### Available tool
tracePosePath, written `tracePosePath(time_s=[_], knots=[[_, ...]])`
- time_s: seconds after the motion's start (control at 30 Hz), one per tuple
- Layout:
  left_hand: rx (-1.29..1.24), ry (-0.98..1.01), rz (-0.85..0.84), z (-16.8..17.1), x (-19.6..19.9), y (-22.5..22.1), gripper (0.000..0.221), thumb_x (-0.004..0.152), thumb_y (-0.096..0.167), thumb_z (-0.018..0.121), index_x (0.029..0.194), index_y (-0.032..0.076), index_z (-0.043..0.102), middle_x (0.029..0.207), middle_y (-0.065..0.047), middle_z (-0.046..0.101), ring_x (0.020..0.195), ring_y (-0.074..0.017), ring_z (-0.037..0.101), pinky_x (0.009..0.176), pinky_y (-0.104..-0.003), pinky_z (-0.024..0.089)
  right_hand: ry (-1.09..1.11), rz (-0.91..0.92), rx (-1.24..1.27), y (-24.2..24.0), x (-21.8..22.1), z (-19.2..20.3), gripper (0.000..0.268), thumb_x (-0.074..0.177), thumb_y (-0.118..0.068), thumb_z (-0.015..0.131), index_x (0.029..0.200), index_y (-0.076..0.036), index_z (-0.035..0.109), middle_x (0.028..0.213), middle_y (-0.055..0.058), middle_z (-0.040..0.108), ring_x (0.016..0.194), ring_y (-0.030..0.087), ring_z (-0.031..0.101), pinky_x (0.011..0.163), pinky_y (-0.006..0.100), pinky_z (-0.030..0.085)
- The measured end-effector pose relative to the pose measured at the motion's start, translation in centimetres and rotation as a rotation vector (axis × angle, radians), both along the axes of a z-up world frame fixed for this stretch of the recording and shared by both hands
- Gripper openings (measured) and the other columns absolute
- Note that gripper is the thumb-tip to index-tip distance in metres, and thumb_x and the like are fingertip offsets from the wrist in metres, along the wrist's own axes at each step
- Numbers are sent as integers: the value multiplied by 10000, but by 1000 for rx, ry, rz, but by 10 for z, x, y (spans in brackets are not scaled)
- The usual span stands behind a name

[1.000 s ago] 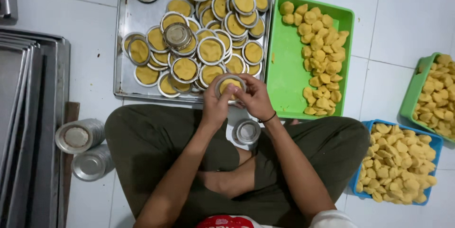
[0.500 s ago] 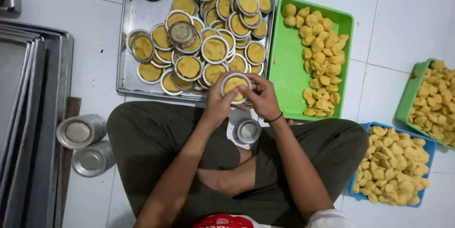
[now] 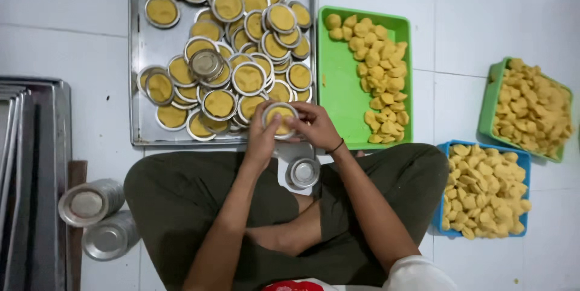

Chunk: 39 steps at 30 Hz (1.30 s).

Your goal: The person sits on the floor and repeatedly picks up yellow dough pieces from a green tray, places them into small round metal molds, presses them down, and arranges the filled molds on a metal sheet. Another person is visible in the background performing a similar task.

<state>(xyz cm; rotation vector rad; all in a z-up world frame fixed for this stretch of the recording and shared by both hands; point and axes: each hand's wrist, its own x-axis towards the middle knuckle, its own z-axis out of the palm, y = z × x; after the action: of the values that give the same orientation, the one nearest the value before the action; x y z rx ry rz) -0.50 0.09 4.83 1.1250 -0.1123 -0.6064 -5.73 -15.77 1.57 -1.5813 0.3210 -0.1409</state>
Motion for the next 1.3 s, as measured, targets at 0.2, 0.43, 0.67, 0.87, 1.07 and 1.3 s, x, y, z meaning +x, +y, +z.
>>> tracePosePath(time_s=[0.2,0.43,0.67,0.87,1.07,1.3], knots=[[-46,298,-303,-63,-23,-11,649,1027,362,671,1405,88,220,1300,-270,530,788,-452,757,639,-515,659,-17,-260,-69,-49,-24,12,521,927,68,689,1432,-22,602,796,140,707,701,166,671,707,301,592],[742,-1044,-885,-118,-99,8,755,640,366,913,1252,117,547,1423,-139,525,1303,-386,397,1032,-501,351,88,-412,-306,-163,-78,16,375,961,111,579,1276,-28,728,1105,287,705,852,357,752,725,434,680],[814,-1146,-897,-113,-96,-2,782,699,-61,813,1378,49,441,1304,-172,547,1170,-338,445,916,-491,392,795,-635,-978,-233,-114,-66,546,859,-381,789,1352,-165,699,1129,76,738,1116,324,704,974,473,570],[649,-1231,-668,-92,-86,3,486,708,31,815,1077,77,502,1163,-174,566,1156,-388,486,927,-510,427,616,-729,-1095,-232,-95,-76,210,798,-231,842,937,-122,729,961,75,613,969,324,660,821,451,591],[373,-888,-480,-81,-61,9,166,802,85,693,803,141,538,914,-98,610,938,-388,606,784,-481,497,56,-842,-511,-170,-55,-20,332,824,-39,697,1137,-98,606,832,95,605,762,298,699,667,396,585],[330,-606,-275,-46,-25,23,358,848,-20,737,702,112,438,774,-105,606,798,-360,656,672,-377,522,-104,-615,464,-154,-60,-50,382,951,-331,557,674,-211,323,602,-31,169,382,136,286,343,276,171]])
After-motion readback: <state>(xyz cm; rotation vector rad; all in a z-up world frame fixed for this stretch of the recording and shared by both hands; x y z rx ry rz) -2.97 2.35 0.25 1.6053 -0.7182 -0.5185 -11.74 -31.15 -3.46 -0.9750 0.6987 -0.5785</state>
